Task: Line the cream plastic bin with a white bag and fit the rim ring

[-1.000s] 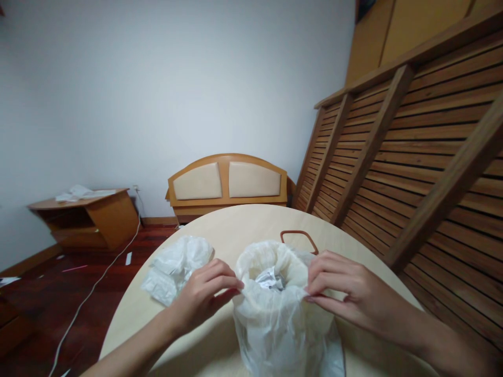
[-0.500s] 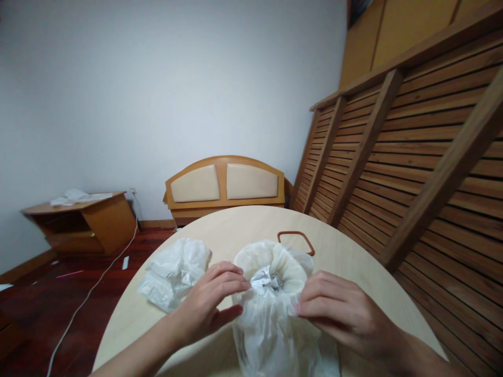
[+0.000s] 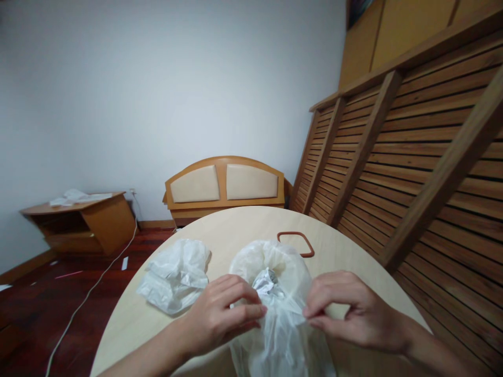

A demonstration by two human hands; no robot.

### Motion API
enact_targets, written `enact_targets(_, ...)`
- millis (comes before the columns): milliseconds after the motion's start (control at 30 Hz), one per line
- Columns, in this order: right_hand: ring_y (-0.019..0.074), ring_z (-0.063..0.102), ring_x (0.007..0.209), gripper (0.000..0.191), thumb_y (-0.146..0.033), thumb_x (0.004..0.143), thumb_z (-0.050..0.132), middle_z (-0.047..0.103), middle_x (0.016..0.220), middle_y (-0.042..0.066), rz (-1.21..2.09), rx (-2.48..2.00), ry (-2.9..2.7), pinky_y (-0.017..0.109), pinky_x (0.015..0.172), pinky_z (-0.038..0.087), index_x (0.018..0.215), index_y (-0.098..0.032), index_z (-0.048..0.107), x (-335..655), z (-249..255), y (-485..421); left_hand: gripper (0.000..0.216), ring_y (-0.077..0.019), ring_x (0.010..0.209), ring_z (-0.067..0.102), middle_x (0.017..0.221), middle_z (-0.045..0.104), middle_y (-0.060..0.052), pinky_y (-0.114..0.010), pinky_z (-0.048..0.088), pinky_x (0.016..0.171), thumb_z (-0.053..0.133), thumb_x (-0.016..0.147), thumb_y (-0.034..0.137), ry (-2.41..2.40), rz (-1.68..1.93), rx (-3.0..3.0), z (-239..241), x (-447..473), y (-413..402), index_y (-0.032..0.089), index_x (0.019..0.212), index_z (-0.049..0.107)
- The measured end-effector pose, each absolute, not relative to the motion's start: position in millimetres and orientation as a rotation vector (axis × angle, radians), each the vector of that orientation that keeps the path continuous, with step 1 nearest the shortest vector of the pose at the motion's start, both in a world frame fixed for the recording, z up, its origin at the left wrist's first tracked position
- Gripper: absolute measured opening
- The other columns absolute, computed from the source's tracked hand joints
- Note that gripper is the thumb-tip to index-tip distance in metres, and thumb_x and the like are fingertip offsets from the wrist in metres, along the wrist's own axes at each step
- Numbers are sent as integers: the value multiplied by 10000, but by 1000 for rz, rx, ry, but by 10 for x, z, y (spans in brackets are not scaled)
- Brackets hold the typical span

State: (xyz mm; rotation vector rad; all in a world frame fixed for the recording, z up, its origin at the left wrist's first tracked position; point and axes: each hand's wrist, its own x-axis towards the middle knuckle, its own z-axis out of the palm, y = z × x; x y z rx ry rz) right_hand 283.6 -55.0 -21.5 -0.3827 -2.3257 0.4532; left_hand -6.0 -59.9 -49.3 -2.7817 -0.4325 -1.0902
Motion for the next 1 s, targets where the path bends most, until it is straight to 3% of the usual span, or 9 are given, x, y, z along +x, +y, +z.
enact_targets(200, 177, 662, 765, 168, -337, 937, 617, 719, 853, 48, 199, -883, -2192, 294, 704, 514, 984, -215, 723, 2773, -75, -414, 339, -217, 973, 653, 1074, 691, -115, -343, 537, 853, 624, 945, 347, -504, -1147, -2985, -283, -101, -543, 185, 1242, 604)
enact_targets(333, 216, 651, 819, 253, -424, 875, 680, 715, 900, 57, 200, -1138, -2196, 327, 742, 494, 1024, -224, 719, 2611, 8, -312, 278, -232, 1050, 644, 1137, 684, -110, -357, 529, 899, 618, 931, 340, -1141, -1311, -2908, -16, -32, -326, 203, 1172, 637)
enact_targets(433, 216, 659, 815, 178, -347, 864, 683, 725, 860, 49, 207, -1212, -2258, 309, 729, 474, 977, -222, 740, 2510, 58, -239, 502, -256, 1031, 664, 1269, 654, -130, -327, 555, 775, 739, 812, 386, -1528, -1096, -2998, 80, 101, -71, 195, 1255, 604)
enact_targets(500, 208, 669, 806, 118, -262, 869, 652, 739, 833, 43, 172, -1192, -2335, 299, 728, 460, 900, -227, 760, 2440, 99, -204, 657, -266, 985, 681, 1300, 654, -149, -332, 554, 767, 806, 708, 306, -1676, -899, -3024, 97, 193, 87, 175, 1311, 579)
enact_targets(633, 214, 696, 756, 183, -159, 841, 628, 774, 802, 40, 164, -1127, -2621, 295, 682, 451, 836, -241, 792, 2277, 190, -154, 475, -229, 837, 706, 1090, 760, -114, -296, 529, 722, 660, 724, 117, -1734, -656, -2997, 112, 308, 279, 146, 1199, 668)
enact_targets(767, 264, 718, 783, 282, -32, 789, 589, 785, 821, 106, 23, -1196, -2875, 312, 658, 461, 818, -207, 807, 2107, 276, -97, 299, -203, 786, 710, 932, 787, -74, -264, 504, 696, 545, 780, 99, -1638, -657, -2948, 120, 322, 341, 158, 992, 747)
enact_targets(1000, 285, 728, 923, 355, -78, 790, 632, 785, 1000, 120, 74, -1173, -3116, 309, 712, 494, 1092, -195, 778, 1961, 261, 48, 282, -199, 817, 702, 933, 779, -78, -256, 489, 709, 504, 832, 106, -1626, -740, -2906, 13, 230, 408, 161, 961, 750)
